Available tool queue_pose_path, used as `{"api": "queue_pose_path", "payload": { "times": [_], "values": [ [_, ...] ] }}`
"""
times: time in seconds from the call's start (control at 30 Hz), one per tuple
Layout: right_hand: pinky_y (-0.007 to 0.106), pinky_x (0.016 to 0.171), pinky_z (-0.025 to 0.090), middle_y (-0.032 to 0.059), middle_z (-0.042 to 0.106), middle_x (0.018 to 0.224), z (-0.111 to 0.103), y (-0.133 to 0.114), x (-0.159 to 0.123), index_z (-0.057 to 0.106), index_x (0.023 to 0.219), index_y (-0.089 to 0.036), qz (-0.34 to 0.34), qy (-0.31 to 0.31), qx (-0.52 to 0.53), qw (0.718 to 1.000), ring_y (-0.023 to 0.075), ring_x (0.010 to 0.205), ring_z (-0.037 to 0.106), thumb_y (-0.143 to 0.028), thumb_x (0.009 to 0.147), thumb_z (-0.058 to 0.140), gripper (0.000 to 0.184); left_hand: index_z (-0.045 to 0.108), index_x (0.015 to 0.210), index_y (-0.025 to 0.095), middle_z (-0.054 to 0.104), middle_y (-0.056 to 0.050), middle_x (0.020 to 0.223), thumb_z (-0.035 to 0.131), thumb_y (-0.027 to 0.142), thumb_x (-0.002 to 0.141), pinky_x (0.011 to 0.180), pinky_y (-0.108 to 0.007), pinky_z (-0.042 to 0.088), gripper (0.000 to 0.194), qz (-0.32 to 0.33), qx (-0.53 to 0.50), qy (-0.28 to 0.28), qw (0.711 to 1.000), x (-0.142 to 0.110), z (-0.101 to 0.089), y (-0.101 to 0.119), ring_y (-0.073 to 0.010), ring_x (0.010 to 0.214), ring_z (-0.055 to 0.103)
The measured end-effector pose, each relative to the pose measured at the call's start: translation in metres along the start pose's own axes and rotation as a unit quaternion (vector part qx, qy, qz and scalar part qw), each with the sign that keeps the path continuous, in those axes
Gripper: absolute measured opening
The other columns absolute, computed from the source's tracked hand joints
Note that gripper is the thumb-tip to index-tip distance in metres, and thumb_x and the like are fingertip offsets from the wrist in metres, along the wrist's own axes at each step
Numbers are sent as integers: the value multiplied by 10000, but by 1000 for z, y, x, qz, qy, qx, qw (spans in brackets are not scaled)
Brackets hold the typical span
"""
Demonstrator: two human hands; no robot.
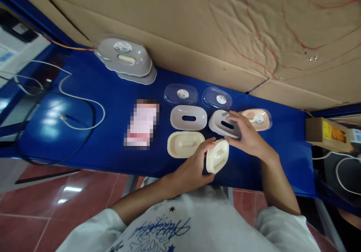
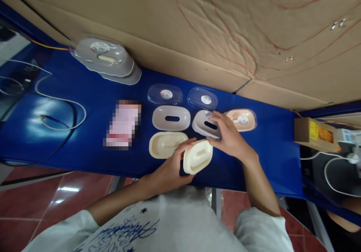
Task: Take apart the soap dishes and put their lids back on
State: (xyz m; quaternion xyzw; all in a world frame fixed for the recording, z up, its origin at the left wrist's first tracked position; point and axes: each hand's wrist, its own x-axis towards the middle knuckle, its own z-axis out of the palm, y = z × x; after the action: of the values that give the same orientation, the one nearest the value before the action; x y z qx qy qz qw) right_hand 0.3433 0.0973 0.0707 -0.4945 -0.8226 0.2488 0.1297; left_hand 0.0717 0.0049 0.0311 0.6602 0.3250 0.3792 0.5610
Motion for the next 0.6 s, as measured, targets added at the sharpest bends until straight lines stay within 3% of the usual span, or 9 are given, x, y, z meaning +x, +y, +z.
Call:
{"api": "queue_pose_path", "payload": {
  "times": [0.1,0.2,0.3,0.4,0.53,0.6],
  "values": [
    [715,1243,395,169,455,1676,2,13,10,482,1502,-316,-15,-3,-25,1000,402,1571,442,-387,926,770,648,215,1677,287,423,-207,1696,732,104,870,1253,-639,396,976,-2,118,-30,993,6,-2,2,-394,1567,432],
    [697,1257,394,140,427,1704,6,17,23,477,1538,-346,-36,-32,-12,999,392,1584,430,-432,939,770,673,293,1689,235,431,-231,1706,771,213,894,1176,-656,428,928,-24,231,-71,970,8,-2,4,-456,1470,511],
    [683,1287,365,129,357,1760,4,12,32,411,1620,-365,-53,-57,2,997,382,1633,359,-552,946,768,785,368,1672,167,380,-280,1730,794,314,905,1117,-692,419,889,-49,324,-57,943,8,2,2,-518,1416,535],
    [689,1318,313,111,347,1778,-13,17,26,390,1647,-369,-39,-25,-6,999,367,1659,315,-574,993,700,752,355,1694,178,375,-278,1735,774,348,931,1137,-698,379,887,-59,358,-14,932,9,6,-2,-523,1418,540],
    [736,1333,223,87,415,1748,-49,56,-4,497,1587,-386,43,67,-65,995,384,1662,304,-520,1055,579,555,346,1709,236,370,-243,1749,745,289,945,1172,-705,341,863,-54,362,18,930,12,8,-2,-509,1459,526],
    [756,1333,186,83,371,1773,-62,79,-22,460,1616,-427,93,49,-65,992,422,1674,245,-569,994,662,670,445,1657,291,382,-201,1754,701,201,958,1199,-714,310,750,-19,362,-4,932,14,8,0,-478,1503,500]
  ]
}}
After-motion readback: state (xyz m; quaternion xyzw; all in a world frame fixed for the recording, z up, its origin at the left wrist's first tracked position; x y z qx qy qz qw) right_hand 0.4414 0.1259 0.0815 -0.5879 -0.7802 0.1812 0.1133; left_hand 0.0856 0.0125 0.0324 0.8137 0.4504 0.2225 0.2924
